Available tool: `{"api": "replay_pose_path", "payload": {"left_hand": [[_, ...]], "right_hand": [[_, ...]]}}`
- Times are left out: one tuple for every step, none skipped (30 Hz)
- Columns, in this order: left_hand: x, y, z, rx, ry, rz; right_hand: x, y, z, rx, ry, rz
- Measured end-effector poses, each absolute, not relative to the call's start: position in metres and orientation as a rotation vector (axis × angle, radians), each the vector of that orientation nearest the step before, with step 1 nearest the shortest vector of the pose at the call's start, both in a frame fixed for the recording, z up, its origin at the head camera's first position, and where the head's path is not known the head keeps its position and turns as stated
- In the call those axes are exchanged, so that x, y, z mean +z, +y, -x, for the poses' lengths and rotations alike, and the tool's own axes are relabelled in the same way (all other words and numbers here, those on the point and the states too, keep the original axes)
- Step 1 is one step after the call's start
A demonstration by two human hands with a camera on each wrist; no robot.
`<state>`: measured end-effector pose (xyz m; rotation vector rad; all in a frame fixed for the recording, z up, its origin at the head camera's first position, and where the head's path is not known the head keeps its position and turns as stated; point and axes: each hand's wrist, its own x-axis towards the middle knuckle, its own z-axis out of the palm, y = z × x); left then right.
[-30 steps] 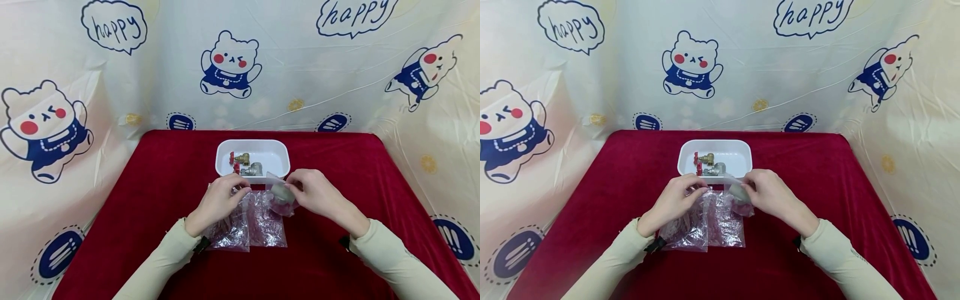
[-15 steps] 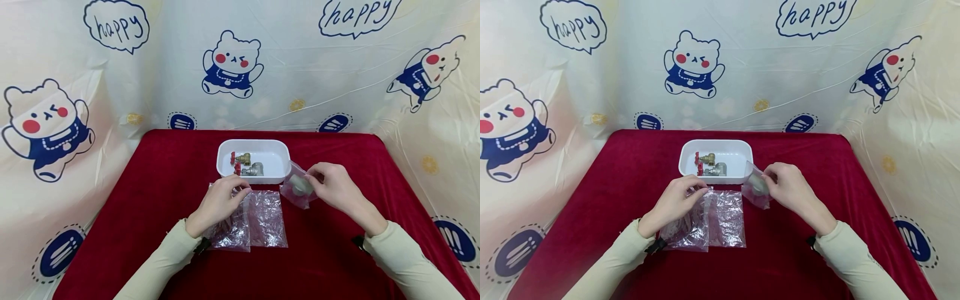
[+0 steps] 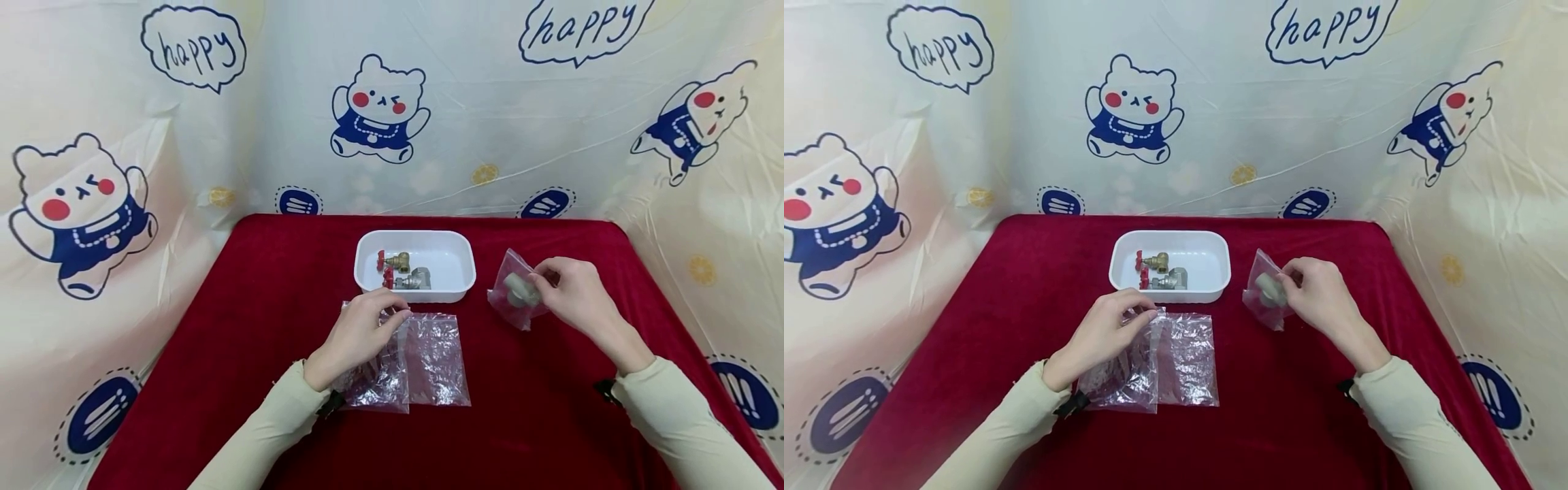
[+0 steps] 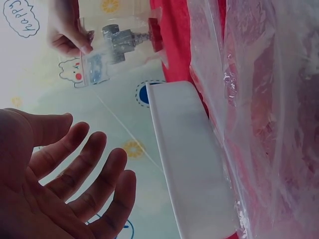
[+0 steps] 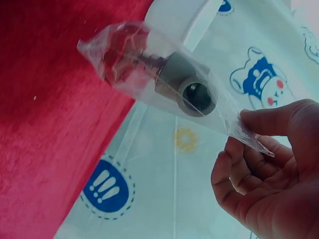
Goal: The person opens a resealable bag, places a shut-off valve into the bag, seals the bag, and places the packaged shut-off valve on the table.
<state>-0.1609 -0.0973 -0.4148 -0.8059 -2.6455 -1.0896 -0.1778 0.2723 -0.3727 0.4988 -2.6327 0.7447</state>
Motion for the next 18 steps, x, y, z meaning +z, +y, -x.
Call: {"api": "replay_pose_path", "payload": {"left_hand": [[-0.414,-0.097,0.161,-1.090,-2.649,0.803],[-0.414,-0.097,0.160,-1.091,-2.651,0.802],[-0.414,-0.097,0.160,-1.090,-2.651,0.801],[-0.414,-0.097,0.160,-1.090,-2.651,0.798],[-0.414,-0.097,0.160,-1.091,-2.649,0.797],[-0.414,-0.097,0.160,-1.091,-2.647,0.796],[-0.414,-0.096,0.160,-1.091,-2.646,0.795],[-0.414,-0.096,0.159,-1.090,-2.646,0.796],[-0.414,-0.096,0.159,-1.088,-2.646,0.796],[-0.414,-0.096,0.159,-1.085,-2.647,0.797],[-0.413,-0.097,0.159,-1.082,-2.648,0.798],[-0.413,-0.097,0.159,-1.079,-2.648,0.799],[-0.413,-0.097,0.159,-1.075,-2.650,0.800],[-0.413,-0.097,0.159,-1.071,-2.651,0.800],[-0.413,-0.097,0.159,-1.068,-2.651,0.801],[-0.413,-0.097,0.159,-1.067,-2.651,0.801],[-0.413,-0.097,0.159,-1.066,-2.650,0.802],[-0.414,-0.097,0.159,-1.066,-2.647,0.804]], "right_hand": [[-0.373,0.275,0.179,0.744,-2.634,-0.491],[-0.373,0.277,0.181,0.741,-2.635,-0.482],[-0.373,0.280,0.182,0.737,-2.633,-0.473],[-0.374,0.282,0.183,0.734,-2.634,-0.463],[-0.375,0.284,0.185,0.727,-2.635,-0.455],[-0.376,0.287,0.186,0.721,-2.636,-0.446],[-0.377,0.289,0.187,0.713,-2.638,-0.437],[-0.378,0.291,0.189,0.709,-2.640,-0.424],[-0.379,0.293,0.190,0.706,-2.645,-0.409],[-0.380,0.296,0.191,0.704,-2.650,-0.397],[-0.381,0.298,0.193,0.700,-2.655,-0.384],[-0.381,0.300,0.194,0.700,-2.660,-0.373],[-0.382,0.302,0.195,0.703,-2.663,-0.360],[-0.382,0.304,0.197,0.705,-2.667,-0.349],[-0.383,0.306,0.198,0.708,-2.671,-0.342],[-0.383,0.308,0.200,0.709,-2.672,-0.337],[-0.384,0.311,0.202,0.713,-2.675,-0.329],[-0.384,0.313,0.204,0.715,-2.678,-0.322]]}}
